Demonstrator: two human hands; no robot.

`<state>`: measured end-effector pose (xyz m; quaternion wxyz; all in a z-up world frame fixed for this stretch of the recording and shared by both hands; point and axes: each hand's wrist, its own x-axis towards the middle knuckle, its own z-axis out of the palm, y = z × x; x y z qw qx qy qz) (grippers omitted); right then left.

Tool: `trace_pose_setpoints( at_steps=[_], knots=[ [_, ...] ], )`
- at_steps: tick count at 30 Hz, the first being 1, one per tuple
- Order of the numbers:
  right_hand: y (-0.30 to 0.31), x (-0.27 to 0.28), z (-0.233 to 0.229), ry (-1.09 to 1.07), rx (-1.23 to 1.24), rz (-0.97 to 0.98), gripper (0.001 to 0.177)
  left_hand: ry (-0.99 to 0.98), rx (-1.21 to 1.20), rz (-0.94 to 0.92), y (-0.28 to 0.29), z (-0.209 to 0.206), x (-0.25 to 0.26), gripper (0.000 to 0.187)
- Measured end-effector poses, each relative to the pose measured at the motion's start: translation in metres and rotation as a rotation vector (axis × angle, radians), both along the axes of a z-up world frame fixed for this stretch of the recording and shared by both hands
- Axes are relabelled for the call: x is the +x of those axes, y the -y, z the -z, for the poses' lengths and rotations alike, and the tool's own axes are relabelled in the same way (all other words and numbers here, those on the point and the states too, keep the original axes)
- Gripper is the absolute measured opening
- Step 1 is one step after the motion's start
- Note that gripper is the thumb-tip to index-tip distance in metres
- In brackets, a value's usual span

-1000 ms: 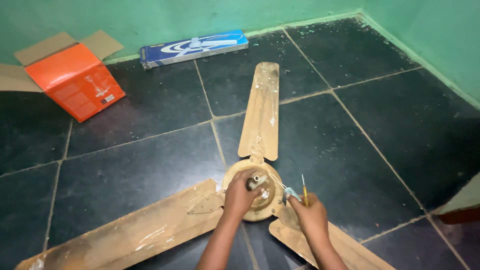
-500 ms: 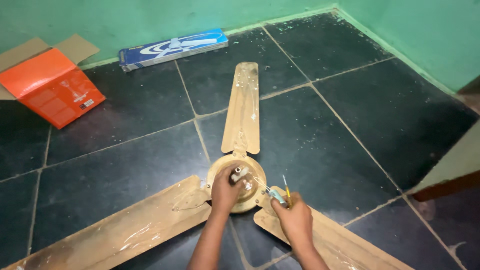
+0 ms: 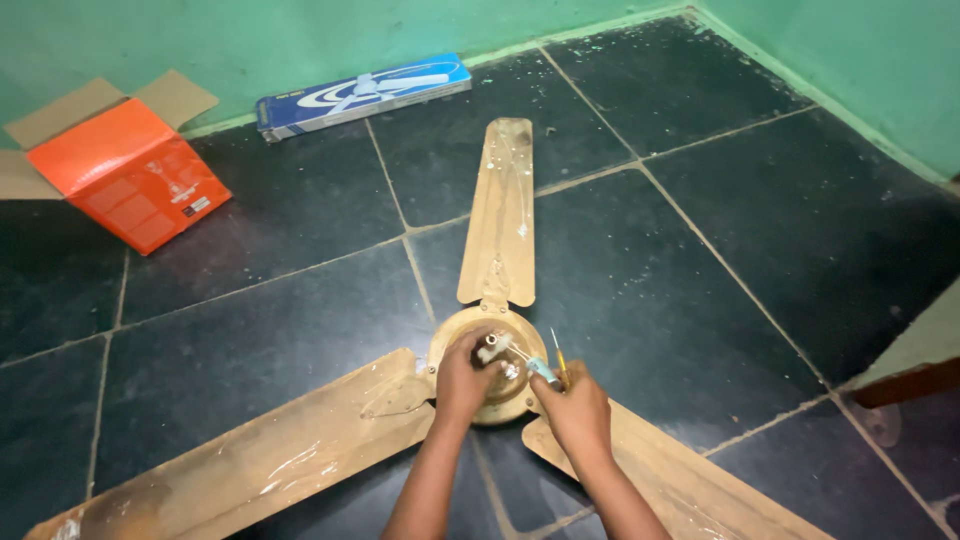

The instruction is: The person works on the central hub of a ceiling fan lying on the floor. They use a screwdriver to loosen screws and a small brush to clean the internal components, then insert a cylindrical capacitor and connect wires.

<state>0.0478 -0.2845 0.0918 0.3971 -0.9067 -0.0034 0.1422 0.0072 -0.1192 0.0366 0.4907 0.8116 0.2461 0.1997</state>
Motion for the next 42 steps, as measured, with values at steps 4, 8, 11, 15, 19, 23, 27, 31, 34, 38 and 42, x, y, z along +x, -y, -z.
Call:
trace_pose_setpoints(
  at_steps=[4,8,11,15,19,23,27,31,34,38,42],
  knots=[
    [-0.008,0.009,0.02,0.0,0.109,-0.004,0.049,0.018,-0.209,0.027,-0.005,0.005,-0.003,0.076],
    [-0.012,0.01,0.038,-0.202,0.427,0.076,0.04,0.009,-0.32,0.046,-0.017,0.015,-0.002,0.086],
    [-0.008,0.011,0.046,-0.371,0.51,0.095,0.034,0.057,-0.341,0.032,-0.018,0.02,-0.001,0.085],
    [0.0,0.009,0.054,-0.315,0.469,0.175,0.032,0.065,-0.406,-0.001,-0.018,0.014,0.0,0.086],
    [0.014,0.012,0.063,-0.188,0.384,0.255,0.033,0.052,-0.147,-0.056,-0.012,0.001,0.004,0.066],
    [0.02,0.016,0.066,0.072,0.335,0.227,0.033,0.108,0.221,-0.056,0.006,-0.005,0.012,0.035],
    [0.023,0.021,0.053,0.008,0.387,0.315,0.03,0.005,0.325,-0.068,0.022,-0.008,0.021,0.032],
    [0.023,0.026,0.035,-0.042,0.548,0.363,0.028,-0.051,0.379,-0.051,0.02,-0.013,0.023,0.029],
    [0.017,0.027,0.033,-0.112,0.596,0.309,0.029,-0.156,0.37,-0.016,0.017,-0.012,0.027,0.026],
    [0.006,0.027,0.045,-0.213,0.57,0.242,0.026,-0.172,0.361,0.008,0.006,-0.003,0.032,0.018],
    [0.0,0.029,0.058,-0.256,0.592,0.214,0.027,-0.1,0.055,0.101,-0.013,0.011,0.026,0.023]
  ],
)
